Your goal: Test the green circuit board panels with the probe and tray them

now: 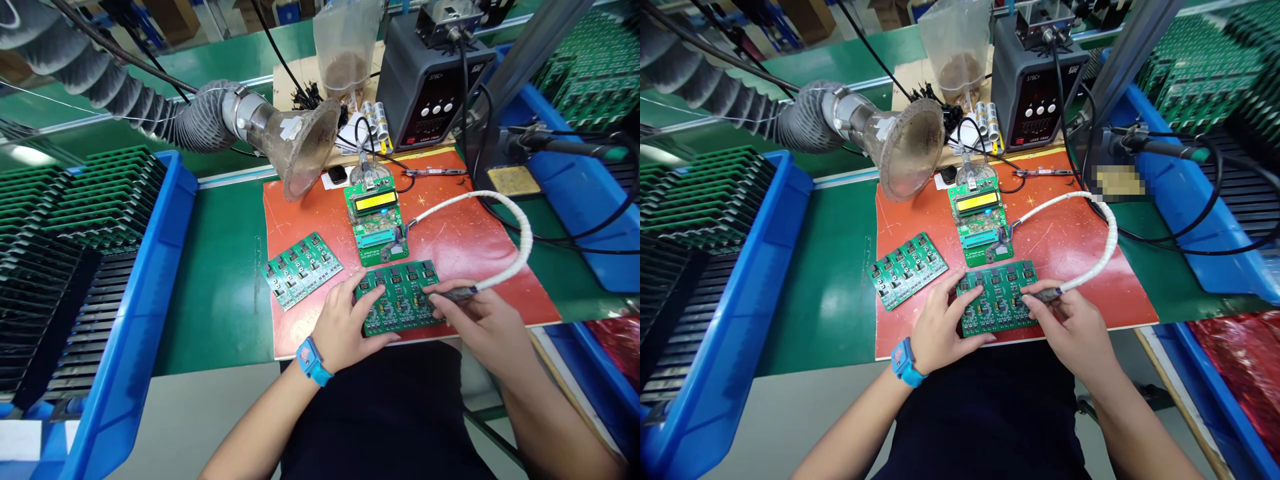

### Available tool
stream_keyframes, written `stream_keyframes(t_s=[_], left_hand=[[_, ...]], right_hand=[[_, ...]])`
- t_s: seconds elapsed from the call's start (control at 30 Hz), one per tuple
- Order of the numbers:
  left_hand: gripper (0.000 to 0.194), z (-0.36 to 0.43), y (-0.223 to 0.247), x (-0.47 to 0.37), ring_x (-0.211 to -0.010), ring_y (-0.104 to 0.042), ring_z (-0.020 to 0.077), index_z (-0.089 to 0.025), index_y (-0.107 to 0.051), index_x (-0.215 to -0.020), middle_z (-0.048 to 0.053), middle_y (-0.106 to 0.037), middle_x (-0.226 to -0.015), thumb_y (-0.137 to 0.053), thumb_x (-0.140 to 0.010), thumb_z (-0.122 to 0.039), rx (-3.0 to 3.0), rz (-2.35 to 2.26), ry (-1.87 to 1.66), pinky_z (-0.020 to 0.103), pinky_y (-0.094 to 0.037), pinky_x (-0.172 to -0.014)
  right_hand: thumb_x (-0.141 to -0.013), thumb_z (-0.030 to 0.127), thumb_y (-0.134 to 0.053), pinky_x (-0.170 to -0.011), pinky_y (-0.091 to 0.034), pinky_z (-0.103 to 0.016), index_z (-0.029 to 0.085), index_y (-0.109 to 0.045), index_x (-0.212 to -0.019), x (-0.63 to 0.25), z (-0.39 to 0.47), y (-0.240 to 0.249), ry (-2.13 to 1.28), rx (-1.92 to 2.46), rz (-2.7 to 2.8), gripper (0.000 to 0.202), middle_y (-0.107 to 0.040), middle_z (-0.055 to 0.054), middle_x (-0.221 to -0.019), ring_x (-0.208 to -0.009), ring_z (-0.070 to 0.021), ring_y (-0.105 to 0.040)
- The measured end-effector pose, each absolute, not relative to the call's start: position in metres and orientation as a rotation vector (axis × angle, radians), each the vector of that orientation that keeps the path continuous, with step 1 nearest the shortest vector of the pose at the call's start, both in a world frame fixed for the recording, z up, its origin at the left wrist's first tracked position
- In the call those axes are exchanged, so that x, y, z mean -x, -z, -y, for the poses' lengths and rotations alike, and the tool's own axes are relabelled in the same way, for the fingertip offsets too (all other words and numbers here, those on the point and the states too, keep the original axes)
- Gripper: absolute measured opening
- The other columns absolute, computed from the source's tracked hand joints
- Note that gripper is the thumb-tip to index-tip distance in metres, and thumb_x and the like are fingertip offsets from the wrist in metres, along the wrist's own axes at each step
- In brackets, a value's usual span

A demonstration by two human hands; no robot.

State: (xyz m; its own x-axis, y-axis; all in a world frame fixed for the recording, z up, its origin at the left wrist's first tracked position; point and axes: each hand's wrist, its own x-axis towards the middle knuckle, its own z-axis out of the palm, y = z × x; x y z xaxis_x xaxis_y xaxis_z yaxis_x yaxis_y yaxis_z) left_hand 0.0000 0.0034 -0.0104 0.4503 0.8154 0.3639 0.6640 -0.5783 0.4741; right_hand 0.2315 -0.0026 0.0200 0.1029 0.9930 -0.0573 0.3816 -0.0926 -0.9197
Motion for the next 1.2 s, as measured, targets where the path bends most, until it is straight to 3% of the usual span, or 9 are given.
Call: stream_keyframes(t_s=[0.33,0.63,1.2], left_hand=[[0.075,-0.005,0.009,0.000,-0.131,-0.046,0.0339,-0.018,-0.048,-0.136,0.020,-0.041,-0.143,-0.073,-0.077,-0.057,-2.432,-1.269,-0.832,0.048,-0.048,-0.101],[0.074,-0.005,0.007,0.000,-0.133,-0.045,0.0338,-0.018,-0.050,-0.135,0.019,-0.042,-0.142,-0.074,-0.076,-0.057,-2.429,-1.271,-0.823,0.050,-0.045,-0.104],[0.074,-0.004,0.009,0.000,-0.133,-0.045,0.0340,-0.020,-0.048,-0.137,0.019,-0.041,-0.144,-0.072,-0.078,-0.057,-2.424,-1.271,-0.809,0.050,-0.046,-0.103]], right_hand=[[-0.086,0.040,-0.070,-0.056,-0.057,-0.020,0.021,-0.069,-0.094,-0.231,0.001,-0.022,-0.955,1.576,1.376,0.020,-0.072,-0.003,-0.082,-0.062,-0.0135,-0.067],[-0.089,0.032,-0.068,-0.059,-0.058,-0.019,0.022,-0.066,-0.093,-0.211,0.009,-0.026,-0.975,1.507,1.317,0.011,-0.073,-0.004,-0.096,-0.064,-0.0115,-0.067],[-0.092,0.037,-0.063,-0.063,-0.057,-0.030,0.022,-0.065,-0.098,-0.209,0.009,-0.019,-0.883,1.596,1.528,0.017,-0.072,-0.004,-0.091,-0.068,-0.0181,-0.069]])
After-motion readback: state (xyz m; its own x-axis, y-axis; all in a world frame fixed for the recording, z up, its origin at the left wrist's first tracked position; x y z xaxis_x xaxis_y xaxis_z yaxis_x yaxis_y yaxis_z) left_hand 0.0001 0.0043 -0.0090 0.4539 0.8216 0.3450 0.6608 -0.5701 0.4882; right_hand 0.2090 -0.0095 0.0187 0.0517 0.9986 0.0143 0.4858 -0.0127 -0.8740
